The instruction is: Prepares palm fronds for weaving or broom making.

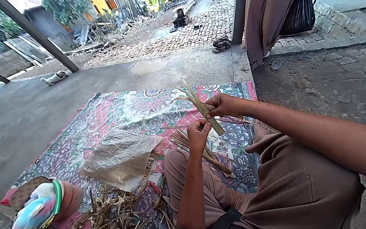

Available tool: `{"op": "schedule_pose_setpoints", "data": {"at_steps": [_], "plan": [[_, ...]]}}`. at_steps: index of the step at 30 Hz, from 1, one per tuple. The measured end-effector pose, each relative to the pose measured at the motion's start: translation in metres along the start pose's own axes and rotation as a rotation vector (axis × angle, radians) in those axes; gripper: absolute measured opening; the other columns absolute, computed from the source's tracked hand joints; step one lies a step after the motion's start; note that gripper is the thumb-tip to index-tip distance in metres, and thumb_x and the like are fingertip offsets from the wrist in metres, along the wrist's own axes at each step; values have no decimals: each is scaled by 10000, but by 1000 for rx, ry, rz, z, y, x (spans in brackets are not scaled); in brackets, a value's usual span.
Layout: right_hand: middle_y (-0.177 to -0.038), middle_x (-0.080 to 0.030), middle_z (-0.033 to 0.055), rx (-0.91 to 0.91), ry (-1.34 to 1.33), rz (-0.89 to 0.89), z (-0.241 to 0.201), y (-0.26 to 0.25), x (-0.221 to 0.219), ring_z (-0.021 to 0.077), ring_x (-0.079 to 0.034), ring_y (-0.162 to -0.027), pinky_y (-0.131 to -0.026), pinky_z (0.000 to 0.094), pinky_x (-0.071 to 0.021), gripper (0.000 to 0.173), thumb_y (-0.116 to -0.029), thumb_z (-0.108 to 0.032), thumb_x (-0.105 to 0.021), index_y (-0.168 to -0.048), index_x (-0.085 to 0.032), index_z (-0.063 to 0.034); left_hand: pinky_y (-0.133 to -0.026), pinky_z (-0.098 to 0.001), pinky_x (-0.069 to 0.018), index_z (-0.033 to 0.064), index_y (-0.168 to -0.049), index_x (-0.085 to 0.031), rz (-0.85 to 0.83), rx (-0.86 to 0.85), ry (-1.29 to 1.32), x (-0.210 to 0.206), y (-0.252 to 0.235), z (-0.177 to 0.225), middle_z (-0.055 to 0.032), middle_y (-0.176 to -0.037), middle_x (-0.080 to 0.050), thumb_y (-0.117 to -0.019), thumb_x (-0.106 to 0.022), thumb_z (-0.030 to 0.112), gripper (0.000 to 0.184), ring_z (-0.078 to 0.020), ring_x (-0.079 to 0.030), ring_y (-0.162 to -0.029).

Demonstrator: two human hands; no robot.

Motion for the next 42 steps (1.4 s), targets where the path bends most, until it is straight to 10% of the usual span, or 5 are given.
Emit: {"op": "schedule_pose_setpoints", "data": {"at_steps": [8,15,21,27,42], "plan": [[-742,-603,93,113,282,114,32,-20,-21,174,-558,-673,-671,400,-486,76,-913,-37,-707,-895,-669,26,-640,-271,-535,-7,-813,-635,-14,-11,-77,-1,-13,-45,-9,-664,-599,-871,-624,17,65,-80,-592,-616],[-783,-588,43,150,108,307,40,-35,9,89,-528,-658,-645,291,-465,146,-958,-129,-686,-1006,-659,6,-753,-308,-574,-43,-1021,-699,-345,259,-132,-37,13,-118,-74,-866,-701,-954,-646,86,155,-107,-664,-757],[-733,-546,-2,118,74,112,44,-24,8,45,-483,-597,-568,221,-418,153,-945,-135,-730,-949,-624,-25,-690,-301,-595,-48,-1312,-556,-182,66,192,-2,-7,-62,-86,-1020,-703,-1019,-516,184,376,-132,-688,-785],[-684,-512,-19,99,93,13,41,-25,-10,36,-441,-554,-529,214,-371,182,-951,-177,-734,-906,-626,-37,-610,-281,-598,-65,-993,-635,16,-52,367,2,-2,-36,-93,-753,-689,-939,-610,-34,66,-126,-666,-610],[-705,-648,67,-80,-1,-83,20,0,-7,66,-523,-518,-488,206,-417,71,-940,-41,-719,-983,-701,13,-697,-330,-633,-93,-987,-644,172,22,458,-4,6,-5,-143,-787,-721,-973,-537,-85,109,-191,-723,-673]]}}
Point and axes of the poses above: each hand's wrist, its own y-axis away from the middle knuckle, its own x-axis out of the back of the hand, z = x × y, the point moved 1 cm from there along -y, towards the middle knuckle
